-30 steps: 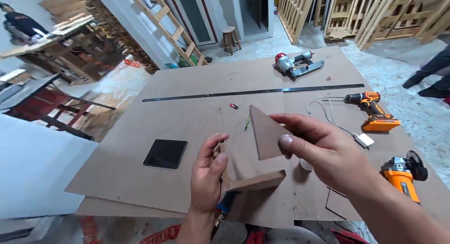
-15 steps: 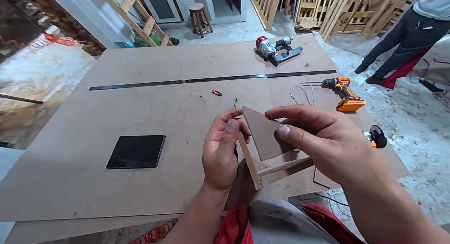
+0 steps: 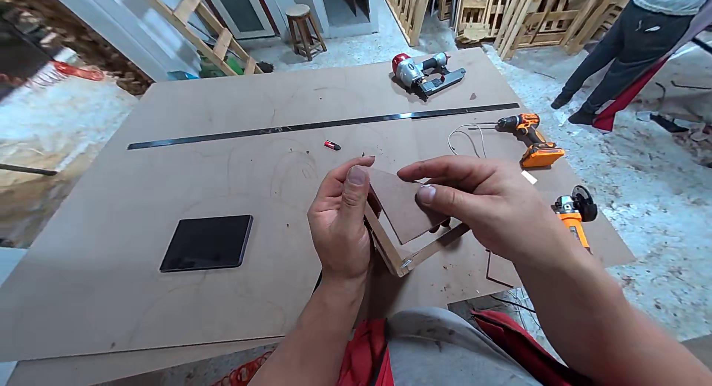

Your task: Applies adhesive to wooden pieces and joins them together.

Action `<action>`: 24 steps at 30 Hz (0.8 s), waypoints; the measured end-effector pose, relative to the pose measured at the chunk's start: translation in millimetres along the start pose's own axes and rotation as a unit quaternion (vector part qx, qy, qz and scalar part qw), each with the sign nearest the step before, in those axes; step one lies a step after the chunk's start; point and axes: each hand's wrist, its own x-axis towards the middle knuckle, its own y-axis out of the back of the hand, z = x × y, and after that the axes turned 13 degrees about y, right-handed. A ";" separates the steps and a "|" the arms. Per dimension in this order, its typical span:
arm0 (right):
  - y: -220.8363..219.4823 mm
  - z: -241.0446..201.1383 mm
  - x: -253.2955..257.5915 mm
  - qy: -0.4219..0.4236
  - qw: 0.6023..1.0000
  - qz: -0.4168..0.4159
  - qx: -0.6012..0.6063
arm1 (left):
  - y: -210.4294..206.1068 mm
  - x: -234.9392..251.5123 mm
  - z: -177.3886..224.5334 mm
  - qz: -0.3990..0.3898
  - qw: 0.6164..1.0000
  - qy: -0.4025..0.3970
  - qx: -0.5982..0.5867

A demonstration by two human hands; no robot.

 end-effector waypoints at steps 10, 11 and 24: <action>-2.3 3.3 1.4 0.005 0.999 0.009 -0.045 | 1.0 6.1 -2.2 -0.014 1.000 -0.019 -0.010; -2.3 3.2 1.8 0.003 0.999 0.008 -0.051 | 1.8 6.7 -2.4 -0.020 1.000 -0.021 -0.013; -2.2 5.0 6.3 -0.018 0.998 -0.006 -0.058 | 0.1 14.4 3.9 -0.030 0.996 0.037 -0.070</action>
